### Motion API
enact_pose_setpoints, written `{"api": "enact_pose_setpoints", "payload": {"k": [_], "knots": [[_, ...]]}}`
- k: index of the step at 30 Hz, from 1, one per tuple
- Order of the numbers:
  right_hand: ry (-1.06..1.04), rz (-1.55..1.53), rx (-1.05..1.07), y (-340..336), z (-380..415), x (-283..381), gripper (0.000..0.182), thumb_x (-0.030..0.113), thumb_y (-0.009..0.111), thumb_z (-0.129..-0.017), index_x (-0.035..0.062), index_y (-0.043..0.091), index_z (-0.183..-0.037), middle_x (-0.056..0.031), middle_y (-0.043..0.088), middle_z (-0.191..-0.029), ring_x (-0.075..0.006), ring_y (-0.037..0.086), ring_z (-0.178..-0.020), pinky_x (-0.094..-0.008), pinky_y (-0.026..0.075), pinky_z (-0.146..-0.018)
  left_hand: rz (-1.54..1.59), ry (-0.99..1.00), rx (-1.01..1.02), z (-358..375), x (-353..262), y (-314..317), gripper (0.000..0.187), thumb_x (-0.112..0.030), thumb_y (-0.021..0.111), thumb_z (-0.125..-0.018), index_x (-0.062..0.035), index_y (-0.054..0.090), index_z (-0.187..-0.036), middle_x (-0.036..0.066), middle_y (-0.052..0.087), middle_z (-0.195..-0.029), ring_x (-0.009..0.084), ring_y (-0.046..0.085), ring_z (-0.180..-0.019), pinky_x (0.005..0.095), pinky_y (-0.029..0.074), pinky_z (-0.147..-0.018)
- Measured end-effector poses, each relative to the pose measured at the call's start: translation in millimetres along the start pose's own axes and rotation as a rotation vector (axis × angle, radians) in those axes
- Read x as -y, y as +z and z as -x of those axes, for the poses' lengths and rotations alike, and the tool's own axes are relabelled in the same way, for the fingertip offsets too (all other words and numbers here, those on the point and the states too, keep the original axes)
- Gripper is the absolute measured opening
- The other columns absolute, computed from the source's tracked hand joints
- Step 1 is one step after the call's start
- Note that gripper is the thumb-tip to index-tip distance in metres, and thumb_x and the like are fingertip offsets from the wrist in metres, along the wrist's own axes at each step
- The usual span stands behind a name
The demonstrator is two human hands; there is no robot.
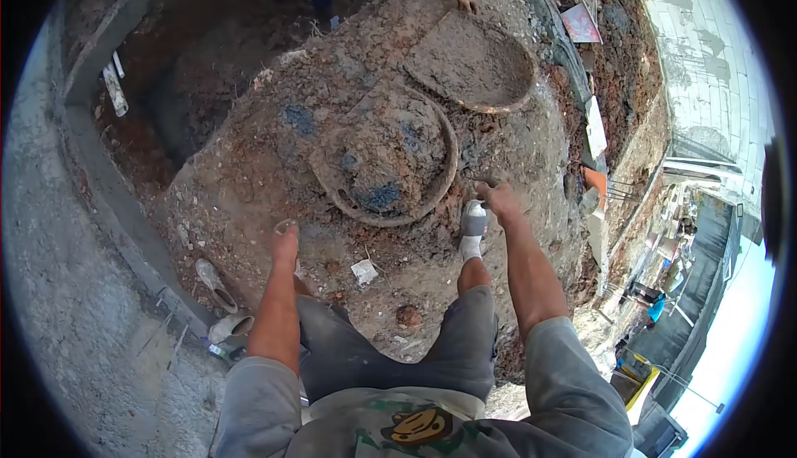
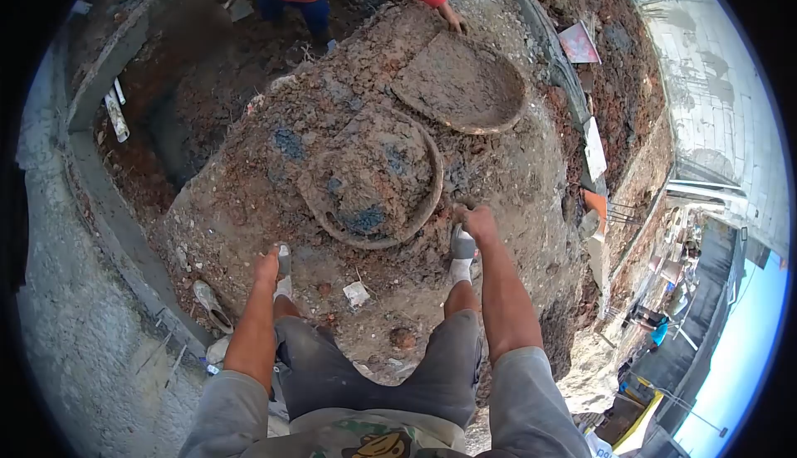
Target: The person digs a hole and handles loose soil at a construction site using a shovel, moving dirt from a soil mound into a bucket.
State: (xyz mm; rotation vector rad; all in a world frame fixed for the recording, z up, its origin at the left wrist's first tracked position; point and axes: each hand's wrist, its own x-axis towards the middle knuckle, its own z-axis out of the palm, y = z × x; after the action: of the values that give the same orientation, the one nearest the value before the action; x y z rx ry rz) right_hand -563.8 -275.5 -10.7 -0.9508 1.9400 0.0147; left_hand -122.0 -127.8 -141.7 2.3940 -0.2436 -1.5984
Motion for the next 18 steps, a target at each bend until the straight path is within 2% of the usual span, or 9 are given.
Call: {"api": "enact_pose_setpoints", "payload": {"k": [1,3,4,7,9,10,12,15,18], "knots": [[-0.080,0.096,-0.018,15,-55,-12,0.039,0.026,0.055,-0.074,0.0007,0.053,-0.104,-0.0109,0.059,-0.086,-0.0204,0.054,-0.078,-0.0300,0.042,-0.070,0.003,0.046,-0.025,-32,26,29,0.065,-0.036,0.055,-0.074,0.0089,0.034,-0.117,0.018,0.049,-0.102,0.0255,0.055,-0.072,0.0361,0.042,-0.047],[-0.160,0.258,-0.101,35,-153,-12,0.041,0.026,0.053,-0.072,0.0020,0.053,-0.105,-0.0160,0.057,-0.100,-0.0249,0.054,-0.093,-0.0305,0.040,-0.080,-0.037,-0.168,-0.055,-47,23,74,0.068,-0.039,0.053,-0.076,0.0086,0.031,-0.120,0.018,0.047,-0.107,0.0265,0.054,-0.081,0.0359,0.044,-0.058],[-0.136,0.249,-0.147,41,-183,6,0.041,0.031,0.052,-0.070,0.0056,0.055,-0.103,-0.0188,0.056,-0.100,-0.0299,0.053,-0.095,-0.0340,0.039,-0.082,-0.038,-0.178,-0.051,-52,22,97,0.068,-0.041,0.052,-0.076,0.0084,0.032,-0.119,0.017,0.046,-0.110,0.0263,0.052,-0.087,0.0358,0.042,-0.064],[-0.223,-0.058,0.020,64,-276,10,0.042,0.031,0.052,-0.072,0.0025,0.053,-0.103,-0.0194,0.056,-0.098,-0.0306,0.052,-0.095,-0.0326,0.039,-0.080,0.078,-0.300,0.035,-59,-9,158,0.068,-0.045,0.048,-0.077,0.0075,0.036,-0.118,0.015,0.043,-0.118,0.0256,0.044,-0.102,0.0349,0.035,-0.081],[-0.147,0.321,-0.012,68,-287,37,0.039,0.030,0.054,-0.072,-0.0021,0.056,-0.095,-0.0176,0.058,-0.093,-0.0292,0.052,-0.088,-0.0335,0.038,-0.077,0.000,-0.249,-0.127,-117,40,195,0.058,-0.042,0.050,-0.077,0.0049,0.045,-0.111,0.013,0.051,-0.108,0.0239,0.051,-0.092,0.0358,0.039,-0.075],[-0.107,0.238,-0.053,76,-300,35,0.035,0.029,0.056,-0.073,-0.0024,0.058,-0.089,-0.0160,0.059,-0.086,-0.0259,0.054,-0.079,-0.0344,0.040,-0.071,-0.005,-0.282,-0.140,-113,34,203,0.058,-0.042,0.050,-0.077,0.0049,0.045,-0.111,0.013,0.051,-0.108,0.0239,0.051,-0.092,0.0358,0.039,-0.075],[-0.013,-0.010,0.036,92,-297,46,0.031,0.030,0.058,-0.074,-0.0001,0.060,-0.078,-0.0061,0.057,-0.069,-0.0156,0.051,-0.058,-0.0327,0.040,-0.056,0.502,-0.382,-0.018,-94,9,197,0.037,-0.029,0.050,-0.080,0.0032,0.052,-0.096,0.012,0.059,-0.085,0.0222,0.057,-0.069,0.0326,0.044,-0.058],[0.046,-0.074,0.208,87,-333,27,0.029,0.030,0.058,-0.073,0.0019,0.060,-0.081,-0.0069,0.058,-0.070,-0.0168,0.052,-0.059,-0.0318,0.041,-0.055,0.776,-0.350,0.161,-122,39,198,0.023,-0.025,0.049,-0.081,-0.0033,0.055,-0.086,0.007,0.059,-0.070,0.0192,0.056,-0.058,0.0311,0.045,-0.052],[0.126,-0.075,0.183,96,-332,32,0.033,0.030,0.058,-0.072,0.0007,0.058,-0.086,-0.0100,0.058,-0.077,-0.0192,0.053,-0.065,-0.0313,0.042,-0.061,0.857,-0.345,0.205,-126,49,203,0.022,-0.026,0.050,-0.081,-0.0054,0.055,-0.085,0.006,0.056,-0.067,0.0182,0.054,-0.056,0.0310,0.046,-0.051]]}}
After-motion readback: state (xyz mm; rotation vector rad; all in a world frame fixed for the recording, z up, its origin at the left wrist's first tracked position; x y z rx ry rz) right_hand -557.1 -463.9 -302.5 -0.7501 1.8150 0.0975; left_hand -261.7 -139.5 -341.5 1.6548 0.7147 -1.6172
